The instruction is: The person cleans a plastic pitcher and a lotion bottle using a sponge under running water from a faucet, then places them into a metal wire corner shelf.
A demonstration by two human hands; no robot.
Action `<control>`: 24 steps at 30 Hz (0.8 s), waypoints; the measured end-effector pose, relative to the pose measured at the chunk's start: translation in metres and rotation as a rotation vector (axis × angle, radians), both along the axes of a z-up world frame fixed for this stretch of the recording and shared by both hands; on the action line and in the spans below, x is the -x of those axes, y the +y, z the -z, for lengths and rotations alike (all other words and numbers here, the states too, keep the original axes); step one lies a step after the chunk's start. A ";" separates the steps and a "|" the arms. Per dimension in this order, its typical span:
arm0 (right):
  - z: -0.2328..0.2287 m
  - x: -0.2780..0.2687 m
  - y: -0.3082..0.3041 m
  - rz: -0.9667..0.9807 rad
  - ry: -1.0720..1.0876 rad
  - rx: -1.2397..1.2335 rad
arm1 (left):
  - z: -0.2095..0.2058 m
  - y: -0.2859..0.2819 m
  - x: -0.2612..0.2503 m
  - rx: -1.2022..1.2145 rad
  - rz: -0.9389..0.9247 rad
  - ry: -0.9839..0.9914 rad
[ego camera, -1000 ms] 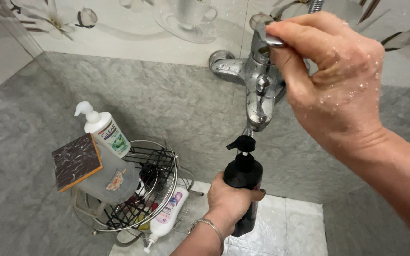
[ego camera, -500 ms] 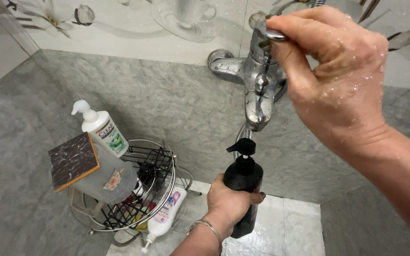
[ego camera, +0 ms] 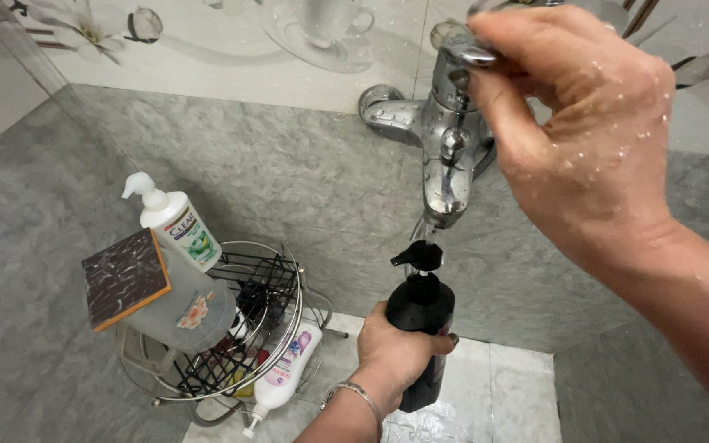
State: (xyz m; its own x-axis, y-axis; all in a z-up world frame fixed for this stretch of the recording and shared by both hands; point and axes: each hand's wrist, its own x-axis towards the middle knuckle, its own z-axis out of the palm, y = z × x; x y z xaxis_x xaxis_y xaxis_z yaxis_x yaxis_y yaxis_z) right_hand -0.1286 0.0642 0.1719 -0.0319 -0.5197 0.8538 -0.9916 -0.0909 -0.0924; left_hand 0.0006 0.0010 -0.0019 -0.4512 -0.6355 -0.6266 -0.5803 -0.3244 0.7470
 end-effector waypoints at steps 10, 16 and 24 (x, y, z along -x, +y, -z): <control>0.091 -0.034 0.023 0.340 -1.008 -0.482 | 0.004 -0.012 -0.005 -0.112 0.075 0.308; 0.119 -0.021 -0.032 0.156 -1.397 -0.697 | -0.003 -0.014 -0.004 -0.169 0.179 0.324; 0.114 -0.016 -0.052 0.140 -1.615 -0.655 | -0.001 -0.017 -0.005 -0.114 0.168 0.310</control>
State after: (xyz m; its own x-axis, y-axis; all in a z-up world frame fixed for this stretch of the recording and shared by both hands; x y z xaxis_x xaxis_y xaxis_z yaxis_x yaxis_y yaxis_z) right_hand -0.1128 0.0119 0.0581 -0.6354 -0.6550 -0.4089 0.1281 0.4328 -0.8923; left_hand 0.0059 -0.0163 -0.0008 -0.7224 -0.4705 -0.5067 -0.3846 -0.3356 0.8599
